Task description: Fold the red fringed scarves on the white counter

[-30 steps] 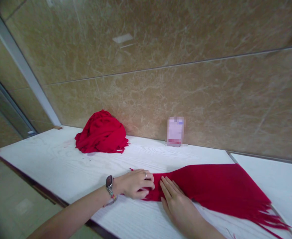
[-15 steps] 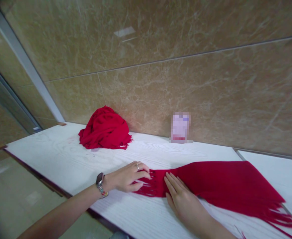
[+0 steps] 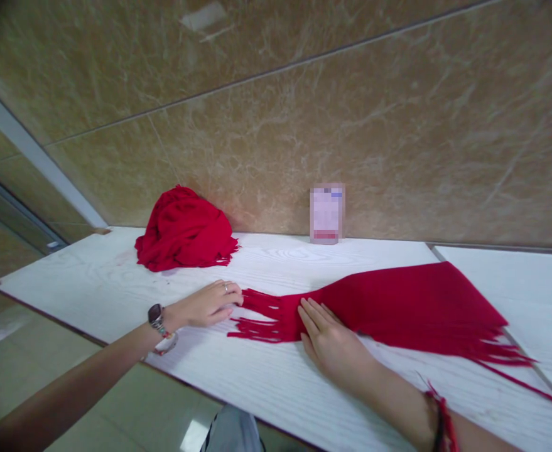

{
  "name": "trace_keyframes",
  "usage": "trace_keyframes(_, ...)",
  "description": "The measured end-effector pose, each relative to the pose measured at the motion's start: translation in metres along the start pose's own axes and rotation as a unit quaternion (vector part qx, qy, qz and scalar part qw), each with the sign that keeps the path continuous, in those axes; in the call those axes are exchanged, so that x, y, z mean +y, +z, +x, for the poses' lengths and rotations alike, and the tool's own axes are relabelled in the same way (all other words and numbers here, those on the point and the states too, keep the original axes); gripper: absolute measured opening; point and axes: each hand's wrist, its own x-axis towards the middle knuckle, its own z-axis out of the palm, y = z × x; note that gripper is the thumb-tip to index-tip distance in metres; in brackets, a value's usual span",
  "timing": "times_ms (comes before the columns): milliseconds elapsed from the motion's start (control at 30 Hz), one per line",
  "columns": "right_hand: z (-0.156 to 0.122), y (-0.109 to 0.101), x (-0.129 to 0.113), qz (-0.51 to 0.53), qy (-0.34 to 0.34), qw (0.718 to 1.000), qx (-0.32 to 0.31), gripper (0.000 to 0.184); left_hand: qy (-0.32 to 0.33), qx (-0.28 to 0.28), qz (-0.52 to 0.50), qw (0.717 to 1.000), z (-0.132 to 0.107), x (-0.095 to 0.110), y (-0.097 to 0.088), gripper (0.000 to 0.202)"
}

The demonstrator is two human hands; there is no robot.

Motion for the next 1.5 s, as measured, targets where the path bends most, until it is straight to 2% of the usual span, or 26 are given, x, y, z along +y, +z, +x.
trace_keyframes(67, 0.000, 0.001, 0.000, -0.003, 0.003, 1.000, 0.000, 0.041, 0.008, 0.026, -0.008, 1.000, 0.009, 0.010, 0.000, 0.022)
trace_keyframes(133, 0.000, 0.002, 0.000, -0.001, 0.008, 1.000, -0.002, 0.041, 0.044, 0.044, -0.010, 0.998, 0.028, 0.024, 0.004, 0.025)
trace_keyframes(233, 0.000, 0.000, -0.001, 0.003, 0.012, 1.000, -0.012, 0.042, 0.081, 0.031, 0.019, 0.996, 0.058, 0.042, 0.013, 0.019)
trace_keyframes(300, 0.002, -0.003, -0.002, 0.004, 0.009, 1.000, -0.021, 0.042, 0.082, 0.020, 0.035, 0.996, 0.067, 0.044, 0.018, 0.015)
trace_keyframes(433, 0.005, -0.009, -0.004, -0.005, 0.005, 0.999, -0.037, 0.041, 0.081, 0.003, 0.049, 0.996, 0.049, 0.030, 0.020, 0.012)
trace_keyframes(533, 0.004, -0.008, -0.003, 0.001, 0.008, 0.999, -0.034, 0.041, 0.050, -0.004, 0.067, 0.996, 0.025, 0.014, 0.014, 0.011)
trace_keyframes(633, 0.003, -0.004, -0.002, 0.010, 0.009, 1.000, -0.019, 0.041, 0.021, -0.008, 0.118, 0.993, 0.013, 0.009, 0.006, 0.009)
trace_keyframes(767, 0.002, -0.002, 0.000, 0.007, 0.000, 1.000, -0.012, 0.040, 0.063, 0.009, 0.183, 0.981, 0.023, 0.025, 0.004, 0.009)
trace_keyframes(867, 0.003, -0.005, -0.001, -0.003, -0.004, 1.000, -0.016, 0.040, 0.129, 0.034, 0.154, 0.979, 0.034, 0.040, 0.011, 0.014)
trace_keyframes(933, 0.004, -0.008, -0.002, -0.012, -0.004, 1.000, -0.024, 0.040, 0.152, 0.030, 0.131, 0.979, 0.035, 0.043, 0.016, 0.020)
trace_keyframes(1067, 0.006, -0.013, -0.004, -0.027, -0.002, 0.999, -0.040, 0.040, 0.120, -0.006, 0.133, 0.984, 0.020, 0.031, 0.017, 0.015)
trace_keyframes(1167, 0.006, -0.014, -0.004, -0.020, -0.002, 0.999, -0.045, 0.040, 0.084, -0.023, 0.137, 0.987, 0.007, 0.020, 0.010, 0.008)
trace_keyframes(1267, 0.006, -0.014, -0.004, -0.018, -0.003, 0.999, -0.044, 0.039, 0.062, -0.027, 0.126, 0.990, 0.005, 0.020, 0.001, 0.010)
trace_keyframes(1367, 0.006, -0.013, -0.005, -0.032, -0.003, 0.999, -0.041, 0.040, 0.096, -0.006, 0.079, 0.992, 0.019, 0.032, -0.001, 0.021)
trace_keyframes(1500, 0.006, -0.012, -0.004, -0.039, -0.007, 0.999, -0.037, 0.040, 0.167, -0.005, 0.044, 0.985, 0.044, 0.050, 0.009, 0.030)
